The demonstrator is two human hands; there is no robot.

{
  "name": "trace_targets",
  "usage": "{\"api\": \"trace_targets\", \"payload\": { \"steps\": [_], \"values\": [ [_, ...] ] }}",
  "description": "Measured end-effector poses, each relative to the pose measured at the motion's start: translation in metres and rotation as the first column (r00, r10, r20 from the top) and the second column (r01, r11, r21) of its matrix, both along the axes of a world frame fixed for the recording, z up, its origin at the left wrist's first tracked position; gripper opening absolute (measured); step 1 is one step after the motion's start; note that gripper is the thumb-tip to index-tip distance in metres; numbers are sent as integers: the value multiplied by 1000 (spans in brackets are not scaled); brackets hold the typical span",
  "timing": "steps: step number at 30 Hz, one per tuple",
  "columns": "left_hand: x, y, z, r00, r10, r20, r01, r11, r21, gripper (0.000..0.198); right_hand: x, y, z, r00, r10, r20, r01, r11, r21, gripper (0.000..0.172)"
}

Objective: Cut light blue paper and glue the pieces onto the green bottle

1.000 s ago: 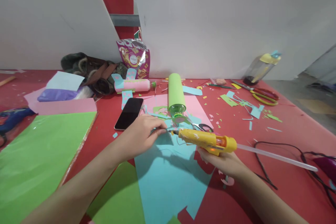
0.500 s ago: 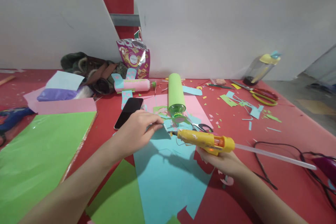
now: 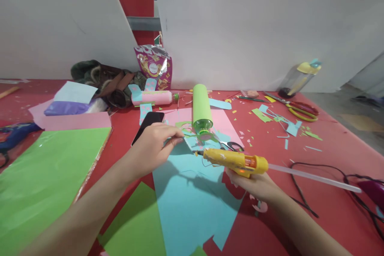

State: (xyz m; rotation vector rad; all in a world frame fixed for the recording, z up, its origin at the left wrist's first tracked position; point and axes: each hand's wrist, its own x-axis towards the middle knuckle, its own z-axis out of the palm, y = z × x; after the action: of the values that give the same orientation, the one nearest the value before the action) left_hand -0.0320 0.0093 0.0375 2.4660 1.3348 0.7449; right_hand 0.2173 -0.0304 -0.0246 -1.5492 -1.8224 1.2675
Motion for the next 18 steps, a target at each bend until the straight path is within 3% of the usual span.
{"api": "trace_targets", "payload": {
  "steps": [12, 15, 18],
  "values": [
    [-4, 1, -2, 992, 93, 87, -96, 995, 31, 21, -2, 4, 7, 999, 0, 52, -1, 1000, 25, 21],
    [-5, 1, -1, 990, 108, 91, -111, 994, 25, 20, 3, 14, 5, 979, -103, 174, 70, 980, 184, 24],
    [-6, 2, 0, 988, 125, 93, -126, 992, 4, 20, 15, 26, 2, 862, -348, 369, 214, 909, 357, 27]
  ]
}}
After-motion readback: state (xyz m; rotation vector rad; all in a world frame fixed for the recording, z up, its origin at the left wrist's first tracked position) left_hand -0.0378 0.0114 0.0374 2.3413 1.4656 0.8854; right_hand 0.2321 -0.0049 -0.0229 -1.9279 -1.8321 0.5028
